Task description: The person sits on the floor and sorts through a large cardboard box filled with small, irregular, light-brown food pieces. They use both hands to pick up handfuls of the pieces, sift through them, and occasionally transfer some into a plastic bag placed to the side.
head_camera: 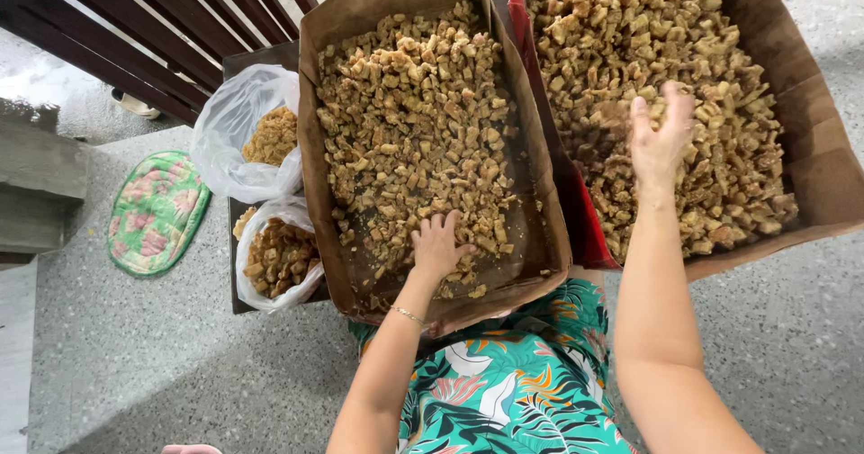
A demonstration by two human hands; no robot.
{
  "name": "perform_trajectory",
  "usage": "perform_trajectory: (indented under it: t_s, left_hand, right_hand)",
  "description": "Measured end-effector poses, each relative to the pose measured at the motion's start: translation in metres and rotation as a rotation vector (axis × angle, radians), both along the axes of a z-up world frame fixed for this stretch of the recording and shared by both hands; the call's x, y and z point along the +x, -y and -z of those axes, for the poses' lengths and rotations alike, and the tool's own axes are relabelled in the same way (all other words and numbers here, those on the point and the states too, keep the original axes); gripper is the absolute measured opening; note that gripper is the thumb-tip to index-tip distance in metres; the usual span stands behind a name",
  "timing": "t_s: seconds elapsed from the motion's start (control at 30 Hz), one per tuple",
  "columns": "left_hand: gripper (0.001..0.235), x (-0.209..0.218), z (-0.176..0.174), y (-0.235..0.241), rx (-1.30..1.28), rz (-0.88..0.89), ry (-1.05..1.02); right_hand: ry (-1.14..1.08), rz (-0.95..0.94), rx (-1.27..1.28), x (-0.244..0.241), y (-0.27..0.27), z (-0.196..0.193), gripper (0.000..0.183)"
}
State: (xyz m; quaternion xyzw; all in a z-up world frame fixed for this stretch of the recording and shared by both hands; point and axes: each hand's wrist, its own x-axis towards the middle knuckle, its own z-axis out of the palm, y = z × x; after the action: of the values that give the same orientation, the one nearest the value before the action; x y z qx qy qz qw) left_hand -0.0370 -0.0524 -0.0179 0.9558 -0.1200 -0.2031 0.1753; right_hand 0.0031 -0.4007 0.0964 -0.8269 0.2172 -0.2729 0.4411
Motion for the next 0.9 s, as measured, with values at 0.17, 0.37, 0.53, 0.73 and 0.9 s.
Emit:
perform_trajectory:
  t_s: [0.17, 0.37, 0.53, 0.73, 0.9]
  left_hand:
    - [0.051, -0.003, 0.018, 0.002, -0.016, 0.059, 0.018]
    - [0.042, 0.006, 0.03, -0.025, -0.499, -0.167, -0.151]
    - [0.038, 0.021, -0.002, -0.031, -0.737, -0.234, -0.393]
    - [0.046, 0.026, -0.034, 0.005, -0.765, -0.048, -0.355]
    - [0.045, 0.03, -0.053, 0.011, -0.668, -0.175, -0.242]
  right_hand:
    - [0.248, -0.292, 0.756, -0.007, -0.046, 0.019, 0.01]
    - [-0.012, -0.423, 1.517, -0.04, -0.144, 0.104, 0.019]
    - [-0.239, -0.477, 1.669, -0.057, -0.165, 0.154, 0.031]
    - [-0.312, -0.602, 1.773, -0.058, -0.169, 0.159, 0.055]
    - [-0.3, -0.502, 1.8, -0.057, -0.164, 0.14, 0.064]
